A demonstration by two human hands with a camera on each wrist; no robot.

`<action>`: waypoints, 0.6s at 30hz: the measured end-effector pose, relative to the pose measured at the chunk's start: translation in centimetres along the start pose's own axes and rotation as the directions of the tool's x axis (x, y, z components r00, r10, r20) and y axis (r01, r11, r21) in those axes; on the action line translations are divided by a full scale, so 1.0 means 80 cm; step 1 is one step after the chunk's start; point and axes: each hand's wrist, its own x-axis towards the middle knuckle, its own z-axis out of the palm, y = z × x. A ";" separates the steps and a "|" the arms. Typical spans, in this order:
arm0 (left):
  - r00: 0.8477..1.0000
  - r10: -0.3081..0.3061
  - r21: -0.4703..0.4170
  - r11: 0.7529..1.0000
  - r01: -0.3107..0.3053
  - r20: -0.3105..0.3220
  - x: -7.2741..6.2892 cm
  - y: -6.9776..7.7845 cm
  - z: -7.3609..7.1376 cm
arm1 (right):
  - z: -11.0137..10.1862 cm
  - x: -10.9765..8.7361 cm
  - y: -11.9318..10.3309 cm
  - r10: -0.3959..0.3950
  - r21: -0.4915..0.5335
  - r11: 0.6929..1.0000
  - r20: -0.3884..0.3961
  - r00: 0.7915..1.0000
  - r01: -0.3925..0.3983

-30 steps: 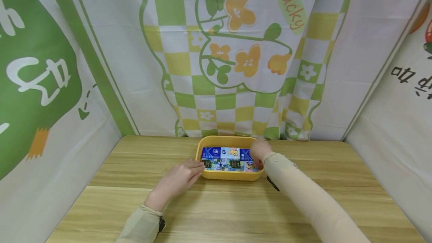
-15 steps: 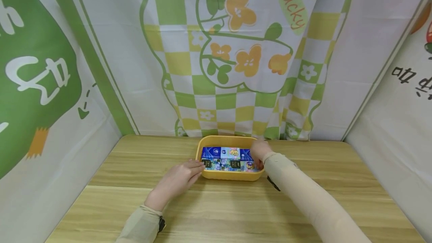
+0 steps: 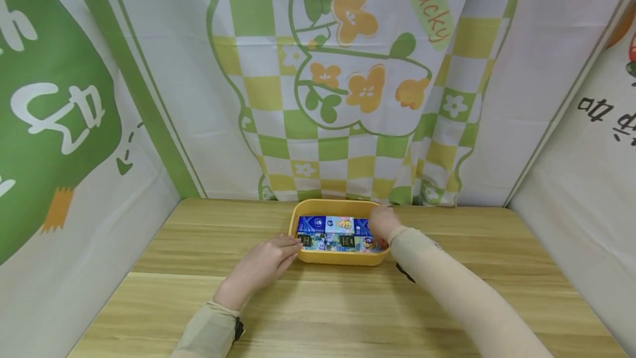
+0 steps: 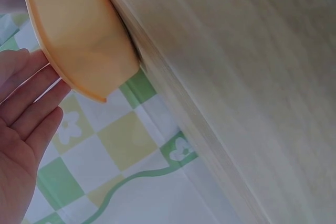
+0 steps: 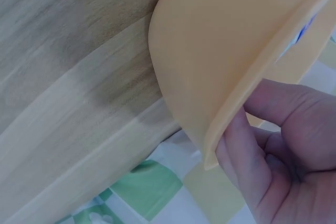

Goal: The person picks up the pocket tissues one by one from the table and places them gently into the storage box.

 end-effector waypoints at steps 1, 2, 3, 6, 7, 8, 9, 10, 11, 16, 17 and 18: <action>1.000 0.000 0.000 1.000 0.000 -0.001 0.000 0.000 0.000 | 0.000 0.000 0.000 0.001 0.015 1.000 0.004 1.000 -0.001; 1.000 0.001 0.003 1.000 -0.001 -0.003 0.000 0.000 0.000 | -0.001 -0.001 0.001 0.000 0.026 1.000 0.010 1.000 0.000; 1.000 0.003 0.004 1.000 -0.003 -0.006 0.000 0.000 0.000 | -0.001 -0.001 0.002 0.002 0.046 0.999 0.023 1.000 -0.003; 1.000 0.011 0.015 1.000 -0.011 -0.014 0.001 0.001 0.000 | -0.004 -0.003 0.007 0.004 0.077 0.997 0.043 0.999 -0.008; 1.000 0.014 0.021 1.000 -0.014 -0.014 0.001 0.002 0.000 | -0.004 -0.004 0.009 0.002 0.083 0.997 0.039 0.999 -0.005; 1.000 0.019 0.027 0.999 -0.019 -0.016 0.001 0.003 0.001 | -0.003 -0.006 0.012 -0.003 0.090 0.996 0.023 1.000 0.001; 1.000 0.021 0.029 0.999 -0.021 -0.015 0.001 0.003 0.001 | -0.002 -0.008 0.016 -0.013 0.101 0.995 0.000 1.000 0.013; 1.000 0.022 0.032 0.999 -0.021 -0.014 0.001 0.004 0.001 | -0.001 -0.011 0.019 -0.026 0.106 0.994 -0.031 0.999 0.029; 1.000 0.023 0.036 0.999 -0.022 -0.013 0.000 0.005 0.001 | 0.001 -0.015 0.023 -0.038 0.126 0.991 -0.068 0.997 0.046; 1.000 0.001 0.033 0.999 0.000 -0.028 -0.004 0.007 0.005 | 0.008 -0.039 0.045 -0.082 0.267 0.948 -0.329 0.941 0.176; 0.999 -0.006 0.035 0.999 0.008 -0.040 -0.005 0.007 0.005 | 0.011 -0.044 0.049 -0.084 0.283 0.937 -0.390 0.917 0.206; 0.999 -0.017 0.038 0.999 0.019 -0.048 -0.006 0.007 0.005 | 0.014 -0.048 0.053 -0.086 0.291 0.927 -0.448 0.890 0.237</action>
